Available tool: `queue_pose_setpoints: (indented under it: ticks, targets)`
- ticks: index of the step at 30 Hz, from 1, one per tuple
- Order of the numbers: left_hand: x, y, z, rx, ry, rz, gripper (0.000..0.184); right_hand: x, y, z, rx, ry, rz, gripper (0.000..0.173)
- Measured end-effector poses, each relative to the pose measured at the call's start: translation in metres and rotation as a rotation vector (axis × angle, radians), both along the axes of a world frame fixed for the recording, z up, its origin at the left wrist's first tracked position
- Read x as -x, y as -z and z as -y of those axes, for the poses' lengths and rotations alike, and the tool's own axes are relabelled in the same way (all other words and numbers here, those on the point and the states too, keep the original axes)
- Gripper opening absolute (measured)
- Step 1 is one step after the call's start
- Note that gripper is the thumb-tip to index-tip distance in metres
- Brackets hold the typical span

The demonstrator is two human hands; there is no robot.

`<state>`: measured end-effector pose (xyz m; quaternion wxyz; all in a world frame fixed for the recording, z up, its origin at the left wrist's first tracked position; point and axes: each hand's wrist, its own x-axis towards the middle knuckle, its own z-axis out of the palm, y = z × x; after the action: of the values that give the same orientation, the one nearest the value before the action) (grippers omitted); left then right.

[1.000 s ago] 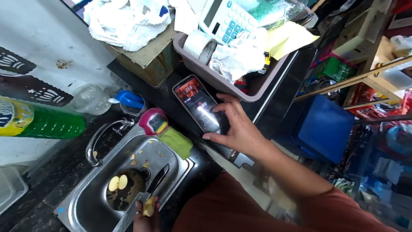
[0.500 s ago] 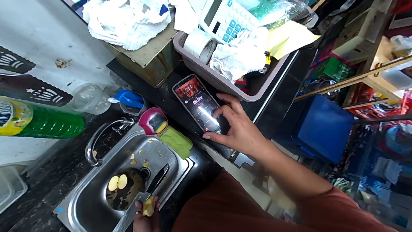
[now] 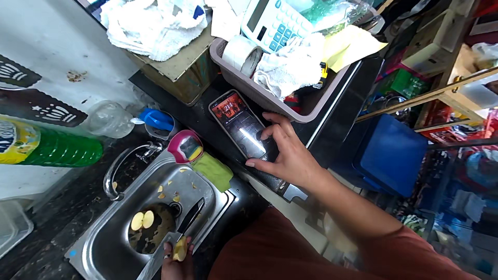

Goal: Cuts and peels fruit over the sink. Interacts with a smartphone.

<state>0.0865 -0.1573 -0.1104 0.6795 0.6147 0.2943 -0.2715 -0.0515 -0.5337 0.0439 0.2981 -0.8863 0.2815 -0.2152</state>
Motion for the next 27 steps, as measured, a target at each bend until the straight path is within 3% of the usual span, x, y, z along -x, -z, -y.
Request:
queue_pose_setpoints:
  ticks: [17,27]
  targets:
    - [-0.0005,0.0036,-0.0017,0.003,-0.019,-0.016,0.047,-0.0009,0.0011,-0.0002,0.003,0.007,-0.042,0.052]
    - [0.0002,0.0043,-0.0027,0.006,-0.003,0.004,0.045,-0.0001,-0.0002,0.0008,-0.011,-0.001,-0.027,0.066]
